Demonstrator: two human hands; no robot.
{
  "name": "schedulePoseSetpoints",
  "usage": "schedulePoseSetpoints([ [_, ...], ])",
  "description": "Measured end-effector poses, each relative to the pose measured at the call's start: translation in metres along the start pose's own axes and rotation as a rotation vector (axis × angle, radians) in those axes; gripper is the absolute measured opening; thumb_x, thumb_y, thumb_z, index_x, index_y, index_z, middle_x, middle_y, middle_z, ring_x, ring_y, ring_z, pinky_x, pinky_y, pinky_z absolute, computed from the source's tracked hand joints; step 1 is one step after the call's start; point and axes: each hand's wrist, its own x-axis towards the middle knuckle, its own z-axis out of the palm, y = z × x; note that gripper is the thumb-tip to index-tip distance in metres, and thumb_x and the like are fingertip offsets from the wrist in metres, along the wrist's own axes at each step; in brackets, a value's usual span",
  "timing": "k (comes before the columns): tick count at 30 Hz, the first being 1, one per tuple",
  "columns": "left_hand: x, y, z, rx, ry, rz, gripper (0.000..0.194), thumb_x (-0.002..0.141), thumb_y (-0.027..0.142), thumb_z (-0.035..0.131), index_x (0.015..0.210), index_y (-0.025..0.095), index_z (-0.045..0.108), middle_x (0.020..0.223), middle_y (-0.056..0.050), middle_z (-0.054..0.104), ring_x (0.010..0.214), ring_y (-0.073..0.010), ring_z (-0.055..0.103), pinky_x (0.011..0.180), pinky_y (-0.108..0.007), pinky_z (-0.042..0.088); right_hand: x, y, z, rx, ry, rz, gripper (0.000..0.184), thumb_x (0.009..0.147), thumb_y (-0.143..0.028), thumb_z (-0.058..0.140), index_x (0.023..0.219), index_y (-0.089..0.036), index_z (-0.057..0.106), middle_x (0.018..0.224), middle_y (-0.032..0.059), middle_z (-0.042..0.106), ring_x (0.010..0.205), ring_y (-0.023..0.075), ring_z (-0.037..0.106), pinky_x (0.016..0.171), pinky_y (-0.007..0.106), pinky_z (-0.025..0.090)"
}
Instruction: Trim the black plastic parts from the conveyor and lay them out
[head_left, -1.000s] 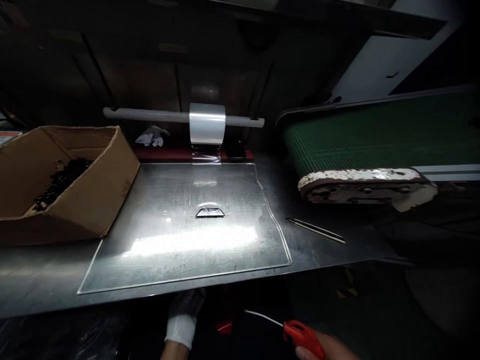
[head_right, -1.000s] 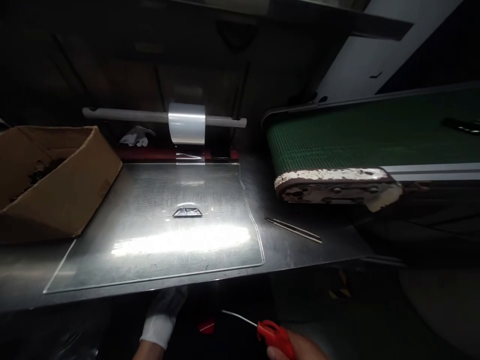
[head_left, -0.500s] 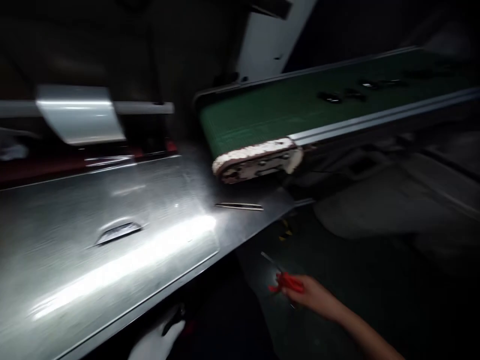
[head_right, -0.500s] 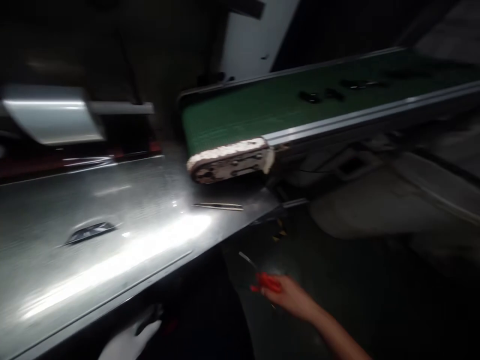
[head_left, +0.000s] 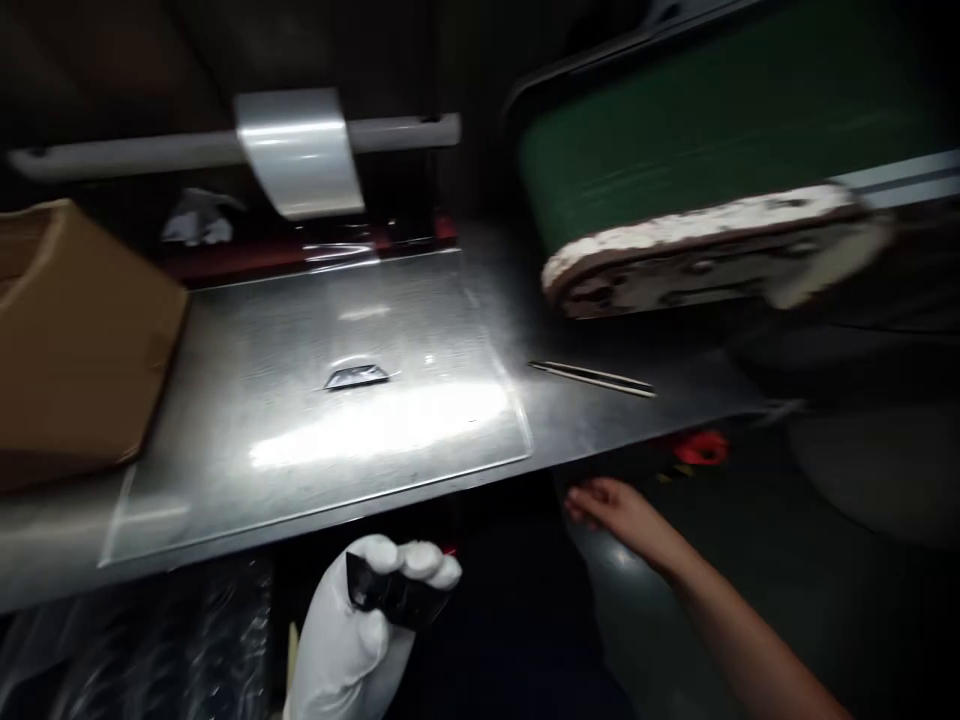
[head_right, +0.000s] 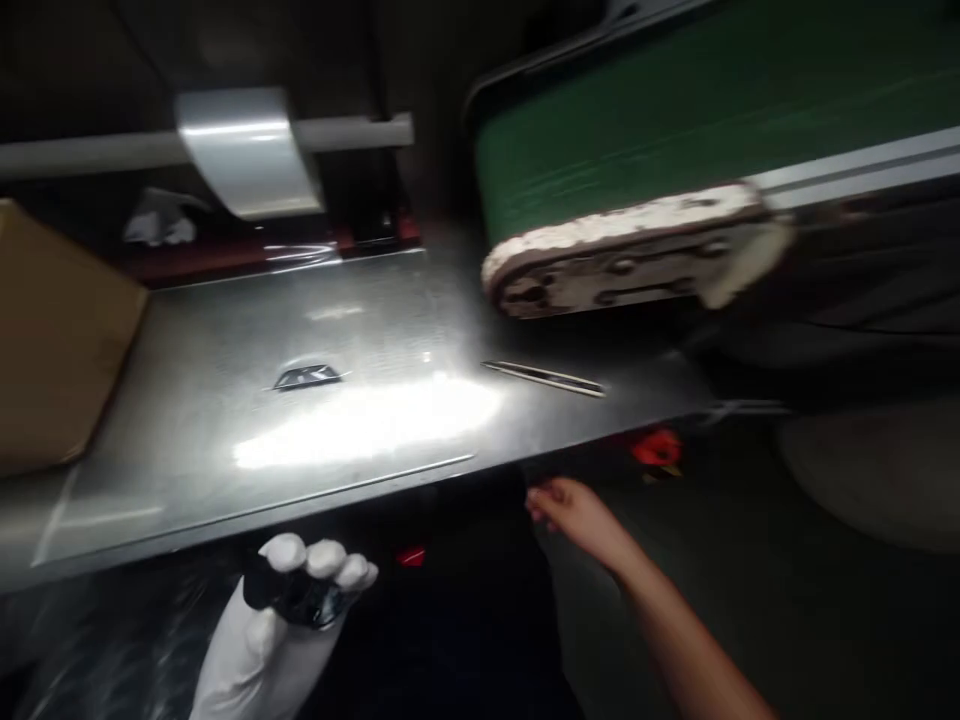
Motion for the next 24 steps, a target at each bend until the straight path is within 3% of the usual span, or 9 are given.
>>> schedulePoseSetpoints([
  [2,0.002,0.006,-0.004,-0.054,-0.092,0.137,0.025,0.087,0.036,0.083,0.111,0.033,0.078,0.113,0.0,0.081,0.107,-0.0221,0.077,0.104,-0.039,0.059,-0.023,-0.045,0.028,-0.019,-0.251,-0.12,0.03,0.09,-0.048,0.077,0.093,-0.018,0.08,0.081,0.0068,0.074,0.073,0.0199,0.07,0.064,0.03,0.054],
  [3,0.004,0.008,-0.007,-0.052,-0.122,0.196,0.025,0.09,0.034,0.081,0.114,0.033,0.077,0.119,0.0,0.081,0.111,-0.0216,0.076,0.107,-0.039,0.058,-0.036,-0.072,0.041,-0.086,-0.37,-0.333,0.018,0.096,-0.037,0.072,0.102,-0.021,0.079,0.091,0.0053,0.074,0.082,0.0174,0.07,0.072,0.028,0.054],
  [5,0.005,0.01,-0.013,-0.035,-0.121,0.276,0.026,0.093,0.031,0.077,0.119,0.034,0.076,0.131,0.0,0.077,0.117,-0.0214,0.074,0.11,-0.039,0.057,-0.055,-0.127,0.066,-0.061,-0.408,-0.767,0.016,0.099,-0.021,0.069,0.114,-0.022,0.074,0.094,0.0026,0.07,0.079,0.0121,0.065,0.069,0.023,0.051],
  [8,0.003,0.014,-0.016,0.045,-0.009,0.342,0.024,0.092,0.033,0.078,0.116,0.035,0.077,0.132,-0.001,0.077,0.119,-0.0224,0.074,0.109,-0.037,0.057,-0.063,-0.187,0.1,-0.138,-0.401,-1.057,0.016,0.1,-0.018,0.067,0.116,-0.015,0.072,0.094,0.0045,0.068,0.08,0.0127,0.062,0.07,0.024,0.049],
  [12,-0.003,0.024,-0.019,0.205,0.195,0.35,0.022,0.079,0.035,0.09,0.099,0.032,0.082,0.12,-0.004,0.081,0.115,-0.0306,0.076,0.1,-0.04,0.063,-0.053,-0.208,0.132,-0.315,-0.448,-1.074,0.013,0.102,-0.018,0.06,0.101,-0.012,0.072,0.088,0.0037,0.066,0.073,0.013,0.059,0.066,0.027,0.047],
  [15,-0.004,0.029,-0.02,0.255,0.308,0.332,0.032,0.071,0.041,0.095,0.096,0.026,0.082,0.117,-0.009,0.082,0.112,-0.0363,0.077,0.096,-0.045,0.065,-0.045,-0.208,0.136,-0.378,-0.516,-1.094,0.01,0.101,-0.018,0.059,0.1,-0.015,0.068,0.088,0.0015,0.066,0.074,0.0123,0.059,0.067,0.027,0.045],
  [17,-0.001,0.034,-0.019,0.281,0.333,0.344,0.045,0.073,0.05,0.092,0.108,0.025,0.081,0.122,-0.012,0.08,0.115,-0.0378,0.075,0.099,-0.048,0.064,-0.034,-0.217,0.13,-0.385,-0.534,-1.104,0.008,0.101,-0.02,0.059,0.099,-0.016,0.066,0.086,-0.0002,0.065,0.071,0.0108,0.058,0.065,0.025,0.043],
  [20,0.008,0.049,-0.014,0.445,0.312,0.367,0.052,0.085,0.056,0.08,0.127,0.026,0.076,0.129,-0.012,0.077,0.12,-0.0368,0.073,0.102,-0.048,0.063,0.0,-0.246,0.119,-0.502,-0.364,-1.074,0.011,0.103,-0.024,0.057,0.098,-0.018,0.065,0.086,-0.0004,0.066,0.07,0.0102,0.059,0.063,0.024,0.042],
  [24,0.023,0.081,-0.012,0.944,0.204,0.43,0.029,0.095,0.047,0.07,0.118,0.033,0.081,0.117,-0.003,0.082,0.112,-0.0291,0.077,0.096,-0.038,0.066,0.064,-0.293,0.116,-1.04,-0.138,-0.94,0.016,0.105,-0.025,0.054,0.101,-0.017,0.067,0.098,0.0038,0.073,0.082,0.0167,0.066,0.067,0.028,0.039],
])
